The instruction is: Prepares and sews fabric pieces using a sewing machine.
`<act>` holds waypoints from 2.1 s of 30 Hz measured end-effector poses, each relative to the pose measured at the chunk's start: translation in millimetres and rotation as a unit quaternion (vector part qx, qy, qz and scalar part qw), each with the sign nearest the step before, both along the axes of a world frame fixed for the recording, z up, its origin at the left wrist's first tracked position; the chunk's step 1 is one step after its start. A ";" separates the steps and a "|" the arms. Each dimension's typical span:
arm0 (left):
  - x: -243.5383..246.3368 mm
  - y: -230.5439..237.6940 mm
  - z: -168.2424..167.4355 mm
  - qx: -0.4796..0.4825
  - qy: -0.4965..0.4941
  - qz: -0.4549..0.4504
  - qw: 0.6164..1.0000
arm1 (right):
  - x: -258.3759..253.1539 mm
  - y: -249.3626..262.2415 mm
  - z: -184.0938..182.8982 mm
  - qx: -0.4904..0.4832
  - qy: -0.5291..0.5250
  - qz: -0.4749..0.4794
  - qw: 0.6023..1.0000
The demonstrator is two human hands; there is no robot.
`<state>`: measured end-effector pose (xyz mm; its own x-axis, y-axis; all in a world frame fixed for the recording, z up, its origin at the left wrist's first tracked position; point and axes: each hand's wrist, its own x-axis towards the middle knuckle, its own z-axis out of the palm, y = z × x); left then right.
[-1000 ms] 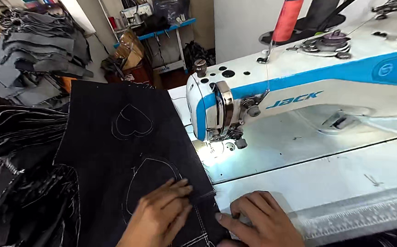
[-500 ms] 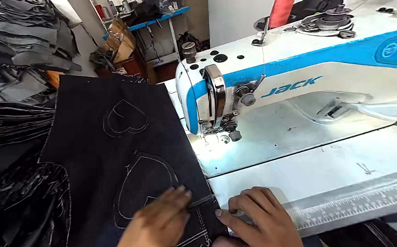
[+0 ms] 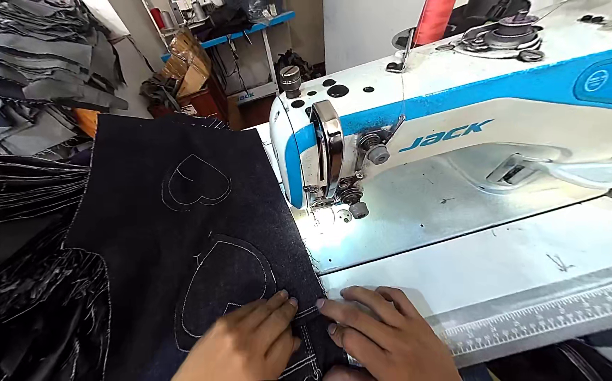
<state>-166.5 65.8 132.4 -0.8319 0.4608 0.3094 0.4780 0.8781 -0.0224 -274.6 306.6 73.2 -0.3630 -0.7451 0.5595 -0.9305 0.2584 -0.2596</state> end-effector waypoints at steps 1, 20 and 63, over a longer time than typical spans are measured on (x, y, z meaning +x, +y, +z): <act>-12.3 -5.4 4.2 0.036 -0.008 0.014 0.999 | 1.0 -0.4 3.0 0.013 -0.005 -0.001 1.000; -96.6 -32.6 -12.1 0.040 -0.147 0.367 0.918 | 3.1 23.4 24.9 0.101 -0.069 -0.007 0.992; -108.6 -64.0 -15.0 0.060 -0.083 -0.069 0.992 | -67.8 -27.3 26.4 0.070 -0.025 -0.060 0.995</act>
